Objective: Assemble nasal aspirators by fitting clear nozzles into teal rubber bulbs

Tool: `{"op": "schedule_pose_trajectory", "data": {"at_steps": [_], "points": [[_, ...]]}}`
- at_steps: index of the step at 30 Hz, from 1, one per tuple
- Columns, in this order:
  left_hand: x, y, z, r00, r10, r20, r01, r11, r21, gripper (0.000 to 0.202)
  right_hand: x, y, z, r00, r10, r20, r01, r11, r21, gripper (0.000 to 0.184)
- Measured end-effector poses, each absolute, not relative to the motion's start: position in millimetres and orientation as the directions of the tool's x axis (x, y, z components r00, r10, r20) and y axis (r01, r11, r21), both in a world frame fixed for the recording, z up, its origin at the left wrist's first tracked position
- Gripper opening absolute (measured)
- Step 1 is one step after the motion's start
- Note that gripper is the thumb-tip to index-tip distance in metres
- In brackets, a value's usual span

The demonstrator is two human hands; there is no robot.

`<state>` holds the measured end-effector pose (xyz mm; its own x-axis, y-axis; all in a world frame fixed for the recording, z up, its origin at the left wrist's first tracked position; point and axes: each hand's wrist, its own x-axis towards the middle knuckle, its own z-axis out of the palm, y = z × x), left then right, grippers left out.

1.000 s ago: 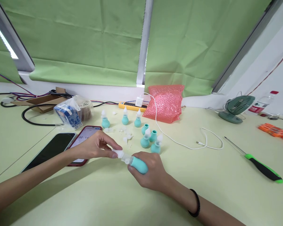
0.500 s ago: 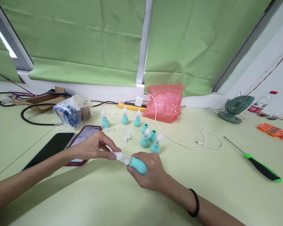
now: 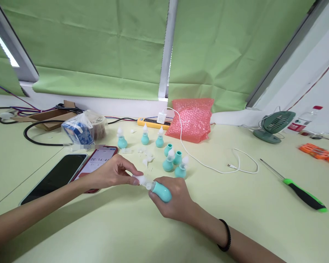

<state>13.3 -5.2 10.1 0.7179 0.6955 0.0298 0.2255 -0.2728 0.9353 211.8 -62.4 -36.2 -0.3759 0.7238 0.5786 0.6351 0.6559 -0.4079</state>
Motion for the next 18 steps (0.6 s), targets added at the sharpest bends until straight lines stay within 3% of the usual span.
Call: {"op": "schedule_pose_trajectory", "data": {"at_steps": [10,18], "points": [[10.7,-8.9,16.4,0.772,0.634,-0.034,0.247,-0.251,0.936,0.021,212.5,-64.1,-37.4,-0.416,0.693,0.589,0.612,0.692,-0.382,0.009],[10.7,-13.2,18.8,0.78,0.626,0.024,0.283,-0.386,0.878,0.019,213.5,-60.9,-38.4,-0.435,0.692,0.575,0.605,0.698,-0.382,0.009]]}}
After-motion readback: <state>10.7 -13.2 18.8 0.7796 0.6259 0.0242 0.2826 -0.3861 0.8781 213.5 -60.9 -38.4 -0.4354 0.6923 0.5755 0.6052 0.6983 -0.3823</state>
